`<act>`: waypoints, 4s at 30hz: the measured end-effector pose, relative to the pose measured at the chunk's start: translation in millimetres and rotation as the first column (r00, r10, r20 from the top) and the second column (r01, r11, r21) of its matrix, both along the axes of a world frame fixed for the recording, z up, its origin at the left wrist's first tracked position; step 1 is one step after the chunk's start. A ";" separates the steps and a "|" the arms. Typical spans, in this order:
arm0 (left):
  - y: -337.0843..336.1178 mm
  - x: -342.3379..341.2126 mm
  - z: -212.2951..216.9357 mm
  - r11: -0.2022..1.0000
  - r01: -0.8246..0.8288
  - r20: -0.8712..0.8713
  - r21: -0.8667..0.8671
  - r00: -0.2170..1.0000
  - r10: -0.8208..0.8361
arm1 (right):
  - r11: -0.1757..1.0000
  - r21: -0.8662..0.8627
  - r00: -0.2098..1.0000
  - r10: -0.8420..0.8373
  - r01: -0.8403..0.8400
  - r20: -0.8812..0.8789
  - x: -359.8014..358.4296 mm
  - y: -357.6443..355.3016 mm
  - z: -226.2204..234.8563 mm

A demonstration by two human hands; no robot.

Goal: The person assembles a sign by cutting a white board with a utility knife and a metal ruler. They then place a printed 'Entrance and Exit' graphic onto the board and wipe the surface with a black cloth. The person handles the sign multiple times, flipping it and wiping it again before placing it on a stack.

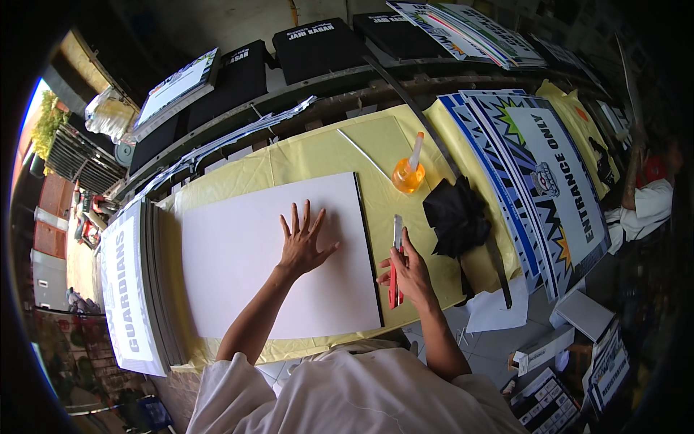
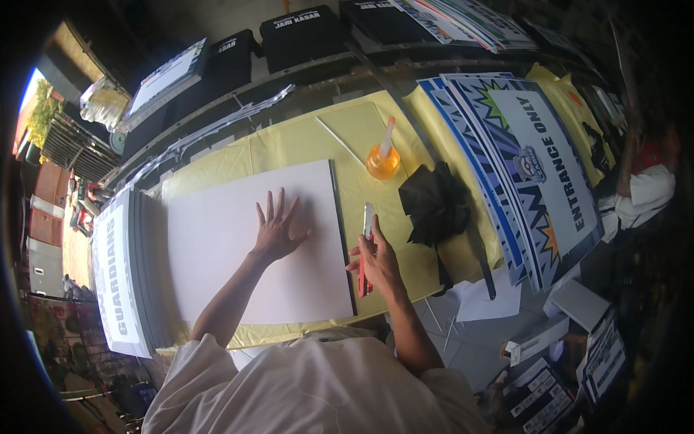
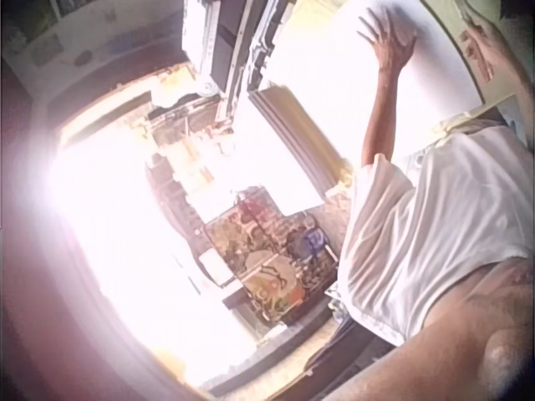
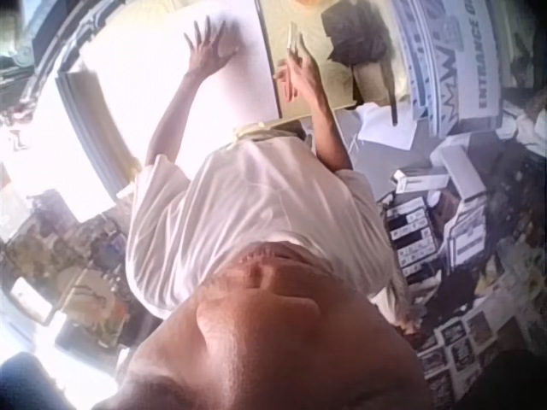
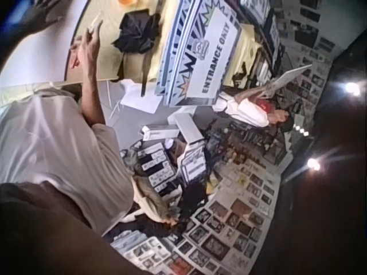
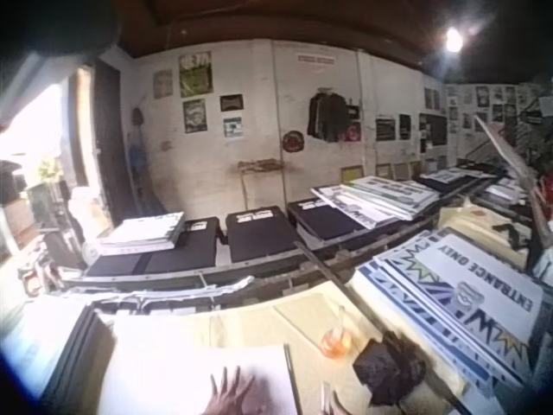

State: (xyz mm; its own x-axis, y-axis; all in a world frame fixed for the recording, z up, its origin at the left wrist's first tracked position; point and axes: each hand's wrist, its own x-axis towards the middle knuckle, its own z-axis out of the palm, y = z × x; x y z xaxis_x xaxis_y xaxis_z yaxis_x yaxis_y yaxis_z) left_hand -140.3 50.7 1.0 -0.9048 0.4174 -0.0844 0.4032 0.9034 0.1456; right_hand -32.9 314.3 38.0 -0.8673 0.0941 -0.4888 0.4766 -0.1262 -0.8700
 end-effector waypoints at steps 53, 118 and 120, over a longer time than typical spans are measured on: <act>70.4 -122.0 -62.2 0.973 -0.041 -0.213 0.229 0.973 0.091 | 0.415 0.910 0.878 0.439 -0.011 -0.189 -191.2 -60.1 -55.9; 77.1 -121.5 -58.1 0.969 -0.090 -0.233 0.232 0.962 0.145 | 0.392 0.916 0.875 0.470 -0.088 -0.117 -168.0 -57.8 -53.8; 76.8 -121.7 -57.6 0.969 -0.087 -0.237 0.233 0.961 0.143 | 0.399 0.911 0.880 0.465 -0.104 -0.103 -165.1 -57.2 -53.6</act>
